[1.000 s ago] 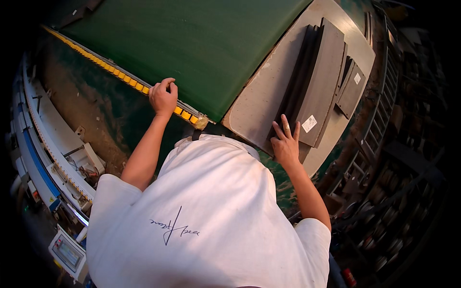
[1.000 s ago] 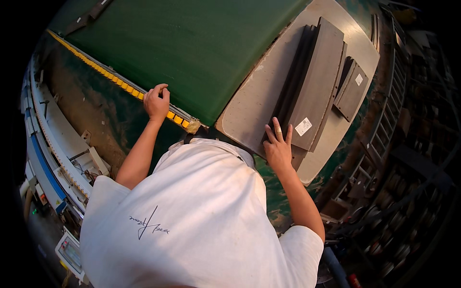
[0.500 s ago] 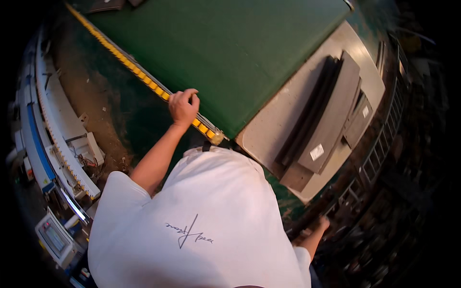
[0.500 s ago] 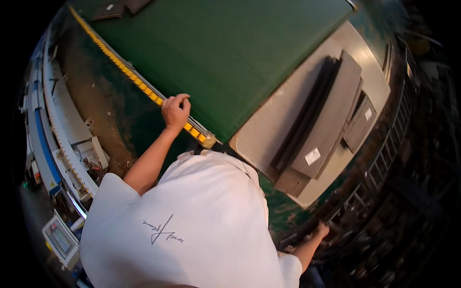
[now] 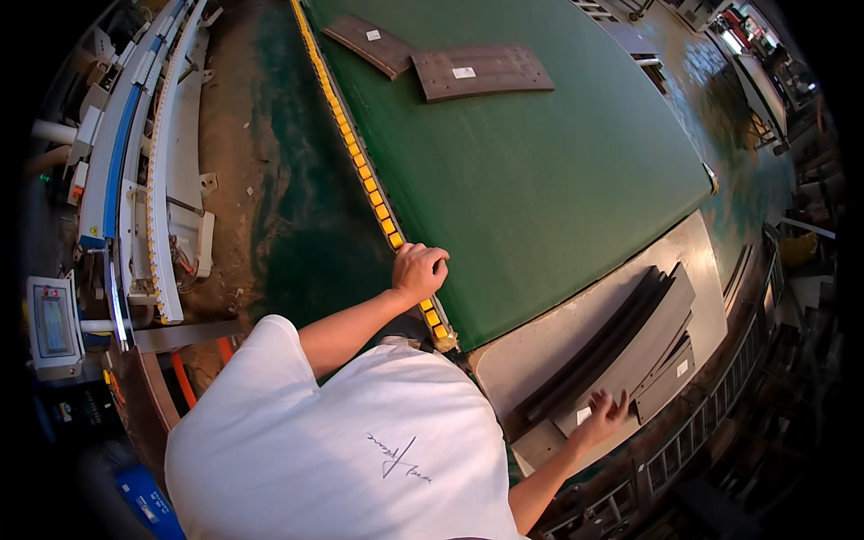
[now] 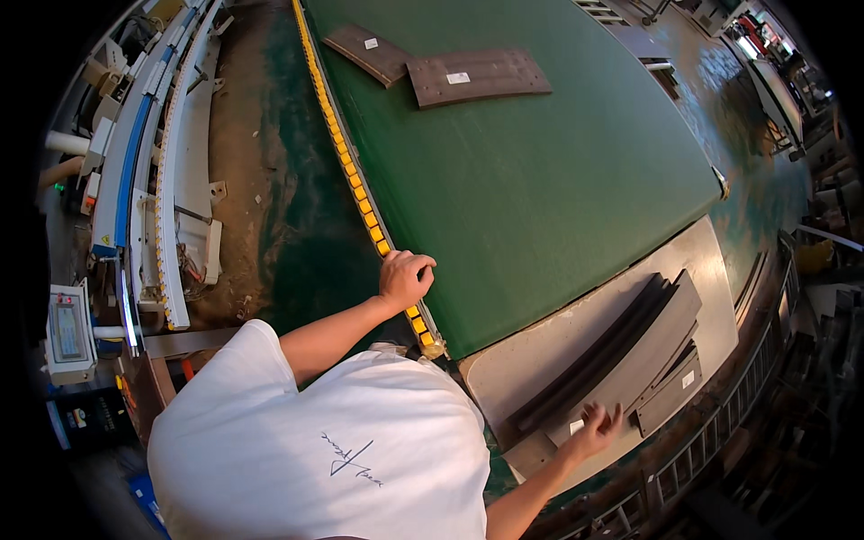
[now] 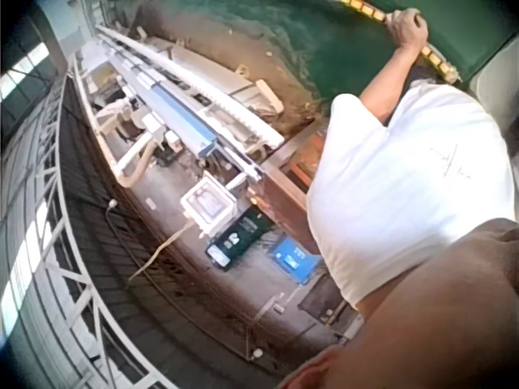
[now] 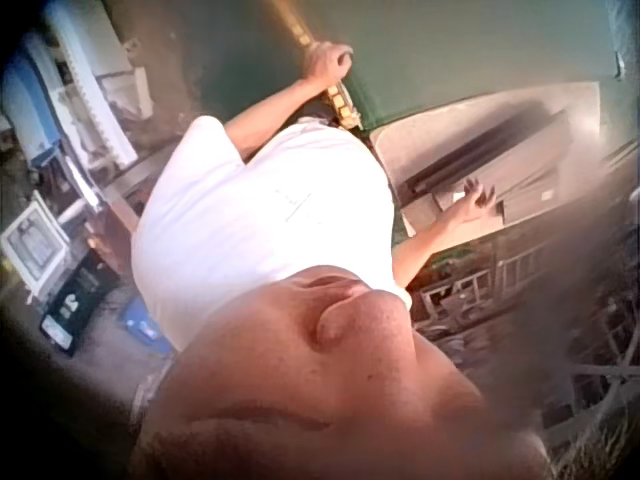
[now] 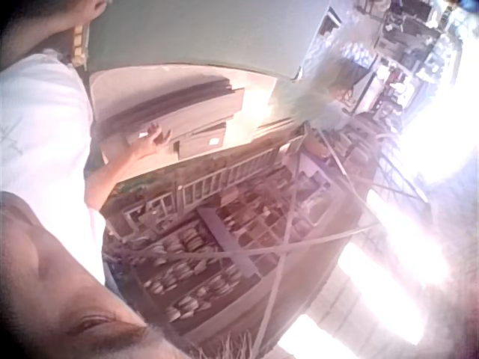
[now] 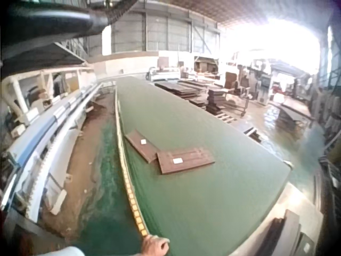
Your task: The person picks up dark wood panels from a table, stacks them together, carries the stack across the workshop, and feeds individual panels into a processing machine while using the touch screen interface.
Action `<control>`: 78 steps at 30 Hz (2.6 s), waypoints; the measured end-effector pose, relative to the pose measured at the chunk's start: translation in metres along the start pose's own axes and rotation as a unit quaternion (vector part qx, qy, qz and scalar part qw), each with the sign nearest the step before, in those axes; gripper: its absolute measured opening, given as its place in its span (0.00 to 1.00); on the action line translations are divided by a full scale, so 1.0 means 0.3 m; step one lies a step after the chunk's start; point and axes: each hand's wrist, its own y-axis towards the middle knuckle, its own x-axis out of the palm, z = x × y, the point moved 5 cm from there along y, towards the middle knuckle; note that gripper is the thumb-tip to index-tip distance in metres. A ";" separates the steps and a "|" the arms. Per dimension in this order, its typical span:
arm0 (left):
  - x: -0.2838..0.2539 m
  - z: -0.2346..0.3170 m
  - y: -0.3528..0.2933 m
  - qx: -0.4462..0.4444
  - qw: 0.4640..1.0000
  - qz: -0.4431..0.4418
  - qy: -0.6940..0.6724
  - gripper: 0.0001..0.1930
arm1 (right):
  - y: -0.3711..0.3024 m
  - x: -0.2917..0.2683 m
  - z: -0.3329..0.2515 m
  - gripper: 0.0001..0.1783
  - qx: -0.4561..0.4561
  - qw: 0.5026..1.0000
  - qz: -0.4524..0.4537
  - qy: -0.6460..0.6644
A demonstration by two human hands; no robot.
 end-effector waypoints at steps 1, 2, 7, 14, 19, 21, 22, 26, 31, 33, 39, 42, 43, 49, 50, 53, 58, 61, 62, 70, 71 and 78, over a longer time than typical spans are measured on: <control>-0.002 -0.001 -0.005 -0.002 1.000 0.002 -0.001 0.03 | 0.009 0.116 -0.008 0.23 0.048 0.997 -0.056 0.033; 0.001 -0.002 -0.003 -0.002 1.000 -0.005 -0.009 0.03 | 0.020 0.209 0.001 0.23 0.094 0.987 -0.110 0.065; -0.021 0.005 0.003 -0.001 0.999 0.002 -0.043 0.03 | -0.016 0.635 0.085 0.24 0.244 0.898 -0.356 0.084; -0.002 -0.022 0.011 0.004 0.997 -0.064 -0.042 0.04 | -0.021 1.090 0.069 0.28 0.302 0.853 -0.418 0.079; 0.034 -0.218 0.259 -0.101 0.987 -0.047 -0.118 0.13 | 0.092 1.243 0.046 0.29 0.288 0.884 -0.362 0.064; 0.021 -0.366 0.426 -0.102 0.993 0.046 -0.027 0.18 | 0.162 1.253 0.053 0.28 0.282 0.903 -0.318 0.055; 0.026 -0.457 0.501 -0.122 0.990 0.065 0.007 0.22 | 0.199 1.250 0.063 0.28 0.272 0.917 -0.289 0.050; 0.062 -0.746 0.737 -0.285 0.943 0.041 0.168 0.42 | 0.388 1.187 0.138 0.25 0.226 0.955 -0.187 -0.040; 0.164 -0.780 0.832 -0.318 0.931 0.020 0.179 0.39 | 0.657 0.943 0.303 0.25 0.102 0.961 -0.039 -0.255; 0.195 -0.772 0.797 -0.275 0.947 0.010 0.166 0.37 | 0.668 0.929 0.307 0.28 0.069 0.942 0.001 -0.330; 0.285 -0.689 0.917 -0.158 0.976 -0.031 0.149 0.34 | 0.702 0.851 0.311 0.40 0.230 0.914 -0.040 -0.330; 0.294 -0.798 1.005 -0.129 0.977 -0.063 0.157 0.33 | 0.615 0.959 0.211 0.47 0.292 0.908 -0.081 -0.290; 0.328 -0.753 1.055 -0.079 0.977 -0.089 0.176 0.32 | 0.621 0.845 0.272 0.50 0.284 0.937 -0.041 -0.197; 0.315 -0.893 1.174 0.027 0.976 -0.173 0.126 0.30 | 0.586 0.718 0.209 0.23 0.233 0.961 0.119 0.093; 0.311 -0.887 1.171 0.025 0.976 -0.171 0.134 0.30 | 0.585 0.681 0.167 0.21 0.200 0.970 0.103 0.090; 0.312 -0.802 1.129 0.003 0.977 -0.175 0.118 0.28 | 0.570 0.467 0.113 0.16 0.148 0.977 0.109 0.105; 0.346 -0.540 1.038 -0.090 0.971 -0.183 0.123 0.26 | 0.516 -0.004 0.042 0.25 0.139 0.985 0.077 0.072; 0.368 -0.438 0.987 -0.144 0.956 -0.222 0.124 0.31 | 0.507 -0.165 0.007 0.25 0.172 0.981 0.067 0.052; 0.389 -0.410 0.974 -0.165 0.963 -0.207 0.049 0.31 | 0.510 -0.246 0.022 0.26 0.169 0.982 0.071 0.051; 0.464 -0.238 0.735 -0.232 0.911 -0.223 -0.259 0.28 | 0.592 -0.273 0.198 0.37 -0.005 0.957 -0.029 -0.289; 0.475 -0.201 0.715 -0.232 0.889 -0.219 -0.328 0.28 | 0.595 -0.267 0.213 0.38 -0.044 0.963 -0.002 -0.264; 0.361 0.519 0.364 -0.270 0.755 -0.273 -0.532 0.16 | 0.650 -0.456 0.360 0.33 -0.001 0.988 0.045 -0.145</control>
